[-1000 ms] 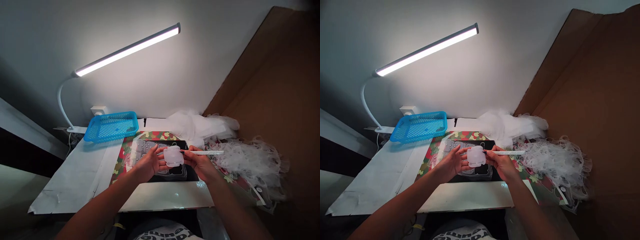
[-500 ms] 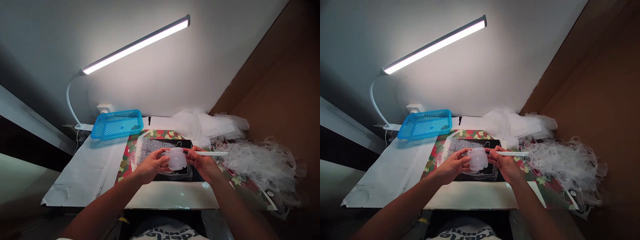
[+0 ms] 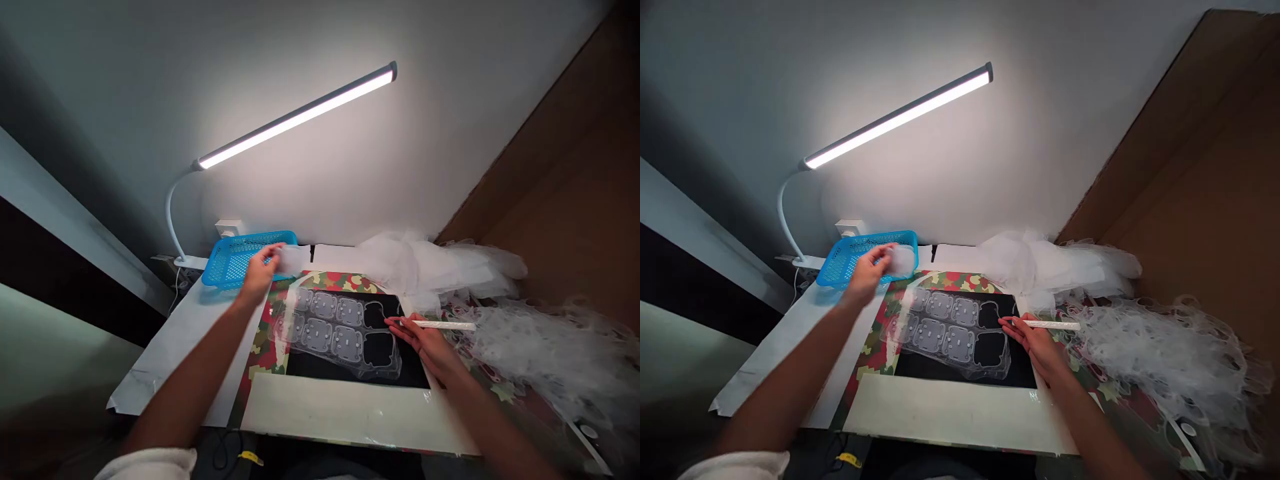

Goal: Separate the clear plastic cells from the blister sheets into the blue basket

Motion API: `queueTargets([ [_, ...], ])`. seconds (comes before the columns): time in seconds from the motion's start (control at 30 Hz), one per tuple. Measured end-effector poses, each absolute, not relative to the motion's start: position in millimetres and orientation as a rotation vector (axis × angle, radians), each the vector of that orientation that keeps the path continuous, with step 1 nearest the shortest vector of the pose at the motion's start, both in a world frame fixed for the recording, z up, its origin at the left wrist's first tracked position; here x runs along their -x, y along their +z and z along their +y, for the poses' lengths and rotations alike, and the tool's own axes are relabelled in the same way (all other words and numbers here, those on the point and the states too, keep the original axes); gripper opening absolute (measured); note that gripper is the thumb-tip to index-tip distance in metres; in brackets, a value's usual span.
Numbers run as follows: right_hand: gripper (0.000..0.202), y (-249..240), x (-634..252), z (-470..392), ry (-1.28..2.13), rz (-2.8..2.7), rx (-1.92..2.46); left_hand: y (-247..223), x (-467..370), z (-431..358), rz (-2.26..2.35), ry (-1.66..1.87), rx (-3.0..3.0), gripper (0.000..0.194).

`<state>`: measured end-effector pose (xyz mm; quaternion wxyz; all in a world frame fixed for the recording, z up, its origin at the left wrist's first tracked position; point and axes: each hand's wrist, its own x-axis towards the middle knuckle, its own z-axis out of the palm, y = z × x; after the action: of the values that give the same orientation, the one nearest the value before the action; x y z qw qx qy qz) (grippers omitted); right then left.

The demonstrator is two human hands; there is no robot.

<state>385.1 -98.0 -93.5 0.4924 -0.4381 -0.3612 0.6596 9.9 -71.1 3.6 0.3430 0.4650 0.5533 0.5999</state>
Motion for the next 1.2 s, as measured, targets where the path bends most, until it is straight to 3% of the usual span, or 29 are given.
queueTargets([
  [0.1,0.031,-92.0,-404.4,-102.1,1.563,-0.853,1.094,18.4,45.2,-36.3,2.008,1.341,-1.553,0.031],
  [0.17,0.032,-90.7,-417.3,-106.3,1.526,-0.850,1.148,18.2,54.9,-29.5,2.124,1.166,-1.771,0.035],
  [0.37,0.028,-66.1,-404.1,-108.2,1.154,-1.243,1.310,-45.5,-52.8,-86.7,1.635,0.876,-2.247,0.029],
  [0.43,0.024,-57.6,-381.1,-102.1,1.104,-1.561,1.217,-71.9,-92.5,-112.3,1.401,0.688,-2.434,0.045],
  [0.53,0.020,-57.4,-350.7,-91.2,1.006,-2.011,1.083,-93.6,-117.6,-132.7,1.317,0.482,-2.566,0.054],
  [0.8,0.017,-85.8,-341.1,-77.2,0.906,-2.207,0.938,-95.8,-102.5,-132.4,1.288,0.376,-2.655,0.056],
  [1.2,0.016,-88.8,-333.0,-78.8,0.683,-2.351,0.887,-99.0,-108.0,-134.7,1.303,0.372,-2.690,0.054],
])
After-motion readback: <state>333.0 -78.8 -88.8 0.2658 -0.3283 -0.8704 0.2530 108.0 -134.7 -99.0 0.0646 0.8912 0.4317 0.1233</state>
